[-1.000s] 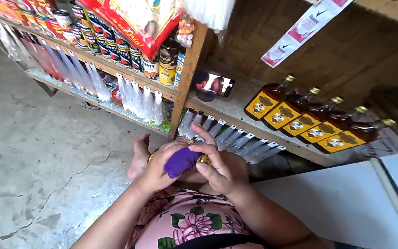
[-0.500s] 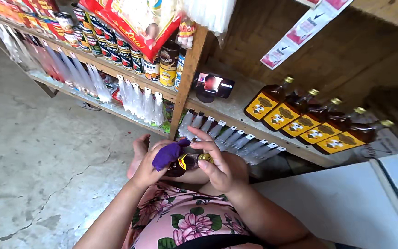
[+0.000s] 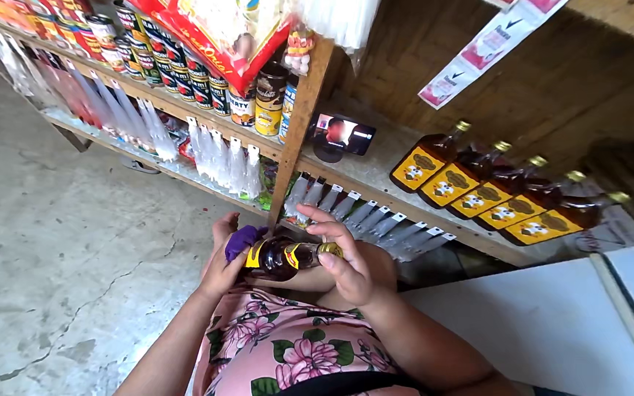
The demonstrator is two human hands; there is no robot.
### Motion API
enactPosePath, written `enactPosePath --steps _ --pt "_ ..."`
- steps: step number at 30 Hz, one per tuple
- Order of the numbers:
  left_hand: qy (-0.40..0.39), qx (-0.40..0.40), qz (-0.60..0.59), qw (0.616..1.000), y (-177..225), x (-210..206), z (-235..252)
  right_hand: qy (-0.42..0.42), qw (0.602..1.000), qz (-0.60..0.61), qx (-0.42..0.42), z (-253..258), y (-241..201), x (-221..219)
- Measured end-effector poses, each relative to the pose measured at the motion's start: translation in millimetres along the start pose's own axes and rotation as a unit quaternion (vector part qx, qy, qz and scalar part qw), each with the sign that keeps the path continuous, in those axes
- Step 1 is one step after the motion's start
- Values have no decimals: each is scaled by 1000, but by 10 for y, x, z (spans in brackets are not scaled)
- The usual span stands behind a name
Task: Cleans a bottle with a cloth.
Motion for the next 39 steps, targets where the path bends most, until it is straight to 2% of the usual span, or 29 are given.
enactPosePath --steps 8,12,15,19,25,27,32,39 --pt "8 32 46 998 -190 72 -34 -9 1000 19 -9 6 17 -20" --pt "11 36 65 997 -211 97 -50 8 995 49 -88 -19 26 -43" --pt "23 28 64 997 -212 121 -81 71 985 101 -118 -85 36 -43" --pt "38 31 81 996 -243 135 -134 171 967 169 -80 -127 78 3" --pt "40 21 77 996 -293 149 -186 281 932 201 -106 148 152 119" --pt "37 21 108 993 -335 142 -192 251 934 235 -94 259 127 66" --pt "46 16 101 994 -345 148 -219 92 957 275 -27 414 24 -134" --pt "56 1 87 995 -300 163 -228 1 964 266 22 405 -79 -167"
Point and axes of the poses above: each hand's wrist, its own z-axis towards the middle knuckle, its own x-axis out of the back of the hand, y = z × x, the point moved 9 cm from there along z, towards the middle knuckle, and after that the axes turned 4 degrees about y, right-handed, at the moved point
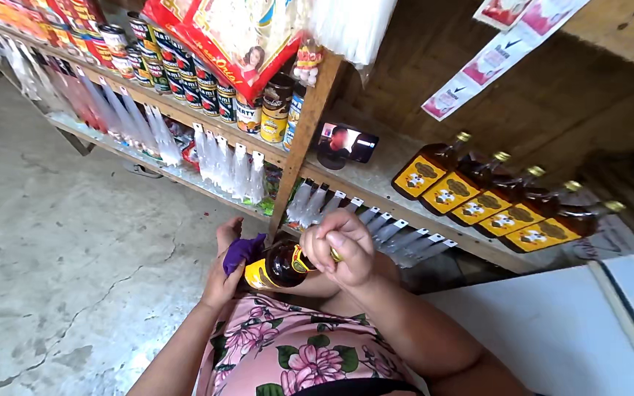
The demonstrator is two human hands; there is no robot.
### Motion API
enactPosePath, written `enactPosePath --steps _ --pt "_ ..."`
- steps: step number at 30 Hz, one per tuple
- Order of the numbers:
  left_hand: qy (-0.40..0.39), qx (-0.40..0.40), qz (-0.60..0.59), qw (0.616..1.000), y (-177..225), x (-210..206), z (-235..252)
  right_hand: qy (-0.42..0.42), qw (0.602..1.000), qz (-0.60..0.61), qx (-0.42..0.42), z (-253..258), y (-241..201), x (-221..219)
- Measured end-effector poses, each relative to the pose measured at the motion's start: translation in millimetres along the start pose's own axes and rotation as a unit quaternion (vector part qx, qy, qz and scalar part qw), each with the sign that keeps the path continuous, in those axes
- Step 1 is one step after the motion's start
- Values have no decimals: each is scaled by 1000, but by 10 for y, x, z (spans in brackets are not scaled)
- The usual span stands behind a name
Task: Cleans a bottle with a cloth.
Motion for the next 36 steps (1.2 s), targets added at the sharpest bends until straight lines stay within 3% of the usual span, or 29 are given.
enactPosePath --steps 10,17,21,28,36 --pt "21 8 -14 1000 10 -31 -21 -33 999 -2 -12 -37 67 26" --pt "75 -64 -188 977 1006 -144 -96 15 998 -65 -22 -45 59 100" --pt "56 -102 -157 981 1451 -183 -43 65 983 -170 2 -112 5 201" --pt "0 -250 -112 962 2301 -319 -130 99 953 -279 59 -169 -73 171" --pt "8 -378 -11 926 2261 -365 -180 129 939 -307 82 -218 -152 234"
Point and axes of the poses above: each hand's wrist, its own z-axis towards the middle knuckle, its own x-axis out of the back of the hand, y = z × x, the point moved 9 cm from there along z, towards the middle knuckle, and after that the axes turned 4 degrees about y, right-handed, at the moved point
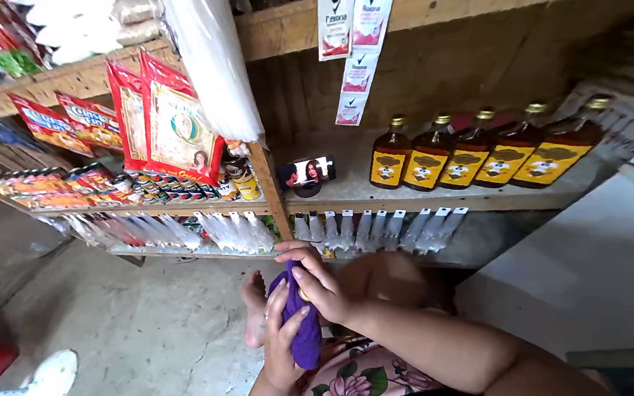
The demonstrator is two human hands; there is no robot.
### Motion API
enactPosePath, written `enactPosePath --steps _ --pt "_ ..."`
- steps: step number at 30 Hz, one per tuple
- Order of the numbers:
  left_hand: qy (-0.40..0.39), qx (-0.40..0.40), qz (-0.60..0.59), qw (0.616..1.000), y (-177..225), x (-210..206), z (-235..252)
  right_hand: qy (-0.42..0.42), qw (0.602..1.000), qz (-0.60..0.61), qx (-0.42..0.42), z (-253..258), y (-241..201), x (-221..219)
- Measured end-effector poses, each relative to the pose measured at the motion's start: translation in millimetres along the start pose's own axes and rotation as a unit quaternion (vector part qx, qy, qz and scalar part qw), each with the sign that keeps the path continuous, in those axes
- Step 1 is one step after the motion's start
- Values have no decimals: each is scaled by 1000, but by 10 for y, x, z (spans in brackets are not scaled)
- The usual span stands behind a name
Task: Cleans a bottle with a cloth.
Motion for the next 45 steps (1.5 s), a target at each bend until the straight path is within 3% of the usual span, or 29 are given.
enactPosePath --steps 8,23,45 --pt "-45 -28 96 994 -289 72 -294 0 997 14 -75 85 176 102" --pt "-27 -40 112 993 -331 233 -506 -40 997 17 -64 14 64 -58" --pt "0 85 17 996 -772 358 -967 -17 995 40 -95 29 143 74"
Point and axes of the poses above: each hand's wrist, its own z-axis towards the middle knuckle, its own x-axis out of the back of the hand, y = z × x, the point moved 9 cm from there along z, towards the middle knuckle, and after that the axes turned 4 degrees about y, right-handed, at the moved point
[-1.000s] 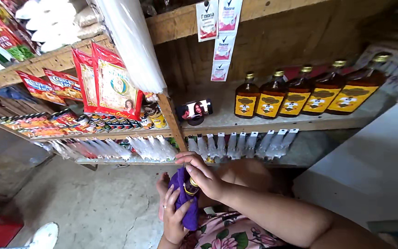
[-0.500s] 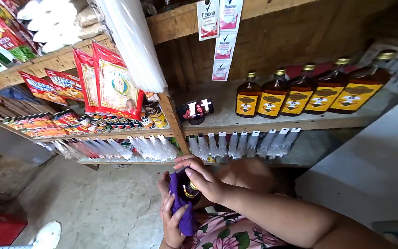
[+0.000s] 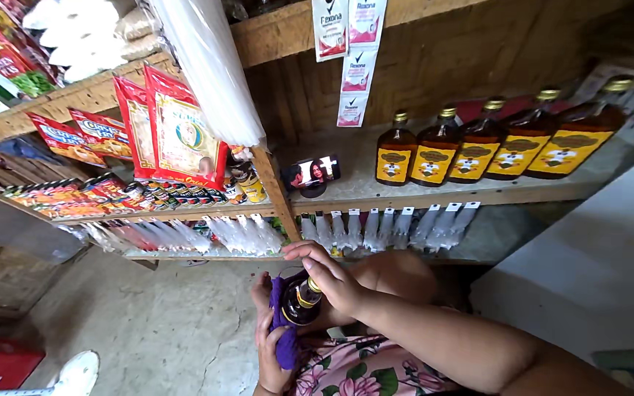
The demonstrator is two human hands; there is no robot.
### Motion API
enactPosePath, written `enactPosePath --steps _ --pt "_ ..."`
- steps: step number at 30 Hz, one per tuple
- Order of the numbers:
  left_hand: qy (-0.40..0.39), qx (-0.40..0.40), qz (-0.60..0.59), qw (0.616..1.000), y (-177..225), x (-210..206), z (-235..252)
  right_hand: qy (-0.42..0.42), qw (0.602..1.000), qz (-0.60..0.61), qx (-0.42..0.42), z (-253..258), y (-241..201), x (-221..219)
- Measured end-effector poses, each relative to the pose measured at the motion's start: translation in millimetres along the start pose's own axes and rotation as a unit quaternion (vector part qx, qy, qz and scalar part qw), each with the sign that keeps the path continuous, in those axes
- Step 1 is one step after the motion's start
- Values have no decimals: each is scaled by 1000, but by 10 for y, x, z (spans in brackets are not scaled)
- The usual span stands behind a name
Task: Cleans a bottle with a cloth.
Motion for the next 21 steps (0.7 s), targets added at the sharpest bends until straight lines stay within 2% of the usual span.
enactPosePath --steps 6,15,21 --pt "-10 85 -30 996 -177 40 -60 -12 1000 11 10 -16 -9 -29" --pt "-20 129 -13 991 -427 100 -242 -41 999 16 30 -63 -64 -139" --pt "-67 155 46 985 -587 124 -255 -50 998 33 30 -75 -33 -166"
Point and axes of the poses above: each hand's wrist, its own z-axis towards the middle knuckle, its own x-axis out of the back of the hand, y = z × x, the point moved 9 cm from there along z, towards the middle knuckle, and after that the axes turned 4 degrees about y, right-handed, at the moved point
